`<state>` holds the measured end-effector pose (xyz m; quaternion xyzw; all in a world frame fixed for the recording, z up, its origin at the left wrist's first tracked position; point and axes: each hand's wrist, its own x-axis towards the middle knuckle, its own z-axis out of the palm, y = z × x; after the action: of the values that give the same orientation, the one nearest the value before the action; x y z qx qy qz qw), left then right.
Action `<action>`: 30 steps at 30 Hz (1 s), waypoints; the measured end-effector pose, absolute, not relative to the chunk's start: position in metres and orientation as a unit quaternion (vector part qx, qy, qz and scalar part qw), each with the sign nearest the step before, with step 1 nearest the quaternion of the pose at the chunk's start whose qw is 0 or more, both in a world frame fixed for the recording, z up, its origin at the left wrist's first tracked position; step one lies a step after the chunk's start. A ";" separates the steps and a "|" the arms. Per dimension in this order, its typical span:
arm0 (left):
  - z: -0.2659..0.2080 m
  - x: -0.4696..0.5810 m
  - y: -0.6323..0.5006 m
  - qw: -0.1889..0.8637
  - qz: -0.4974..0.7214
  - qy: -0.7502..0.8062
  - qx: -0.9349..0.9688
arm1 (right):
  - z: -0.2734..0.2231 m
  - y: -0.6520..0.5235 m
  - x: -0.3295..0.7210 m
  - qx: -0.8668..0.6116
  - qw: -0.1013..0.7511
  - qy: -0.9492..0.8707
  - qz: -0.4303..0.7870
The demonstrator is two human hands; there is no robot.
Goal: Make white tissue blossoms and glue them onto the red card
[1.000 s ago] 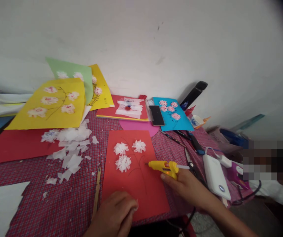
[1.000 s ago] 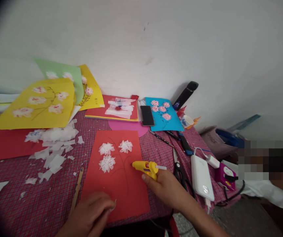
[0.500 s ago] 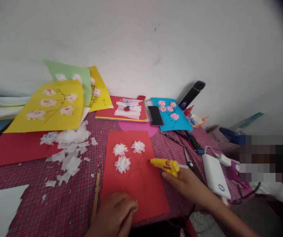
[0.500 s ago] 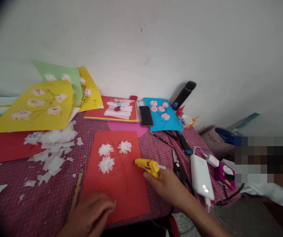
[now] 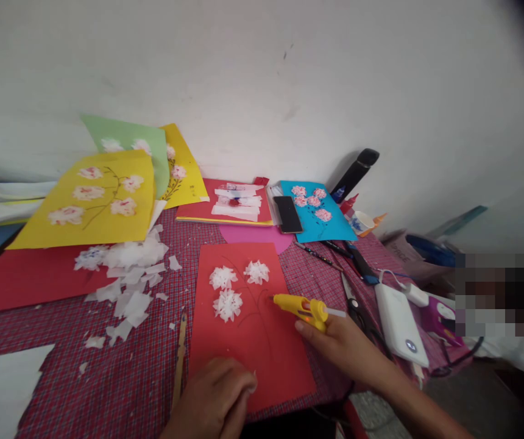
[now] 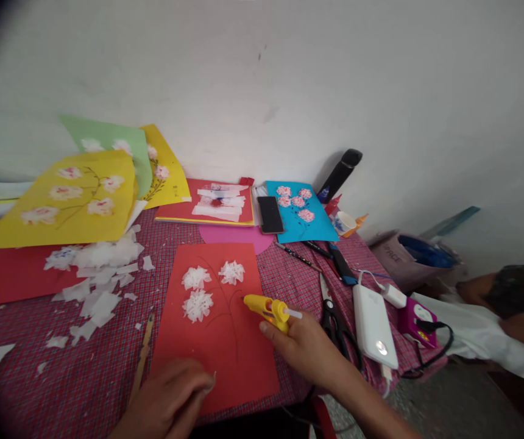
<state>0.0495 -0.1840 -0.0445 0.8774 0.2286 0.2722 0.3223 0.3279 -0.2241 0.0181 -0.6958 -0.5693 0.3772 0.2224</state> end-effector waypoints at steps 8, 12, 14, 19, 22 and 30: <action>-0.039 0.049 -0.185 0.312 0.263 0.240 0.881 | 0.018 -0.217 0.326 -0.693 0.193 -0.602 0.346; -0.040 0.050 -0.185 0.314 0.267 0.244 0.878 | 0.022 -0.218 0.324 -0.704 0.157 -0.610 0.327; -0.041 0.050 -0.185 0.316 0.273 0.235 0.878 | 0.024 -0.219 0.323 -0.709 0.149 -0.609 0.321; -0.043 0.050 -0.185 0.314 0.279 0.229 0.878 | 0.025 -0.221 0.323 -0.699 0.155 -0.616 0.328; -0.043 0.050 -0.184 0.318 0.274 0.228 0.879 | 0.025 -0.224 0.325 -0.698 0.156 -0.618 0.328; -0.043 0.050 -0.185 0.324 0.259 0.231 0.880 | 0.029 -0.229 0.327 -0.691 0.164 -0.620 0.333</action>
<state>0.0496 -0.1851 -0.0427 0.8802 0.2312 0.2590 0.3237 0.3272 -0.2288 0.0295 -0.6906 -0.6204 0.3332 0.1645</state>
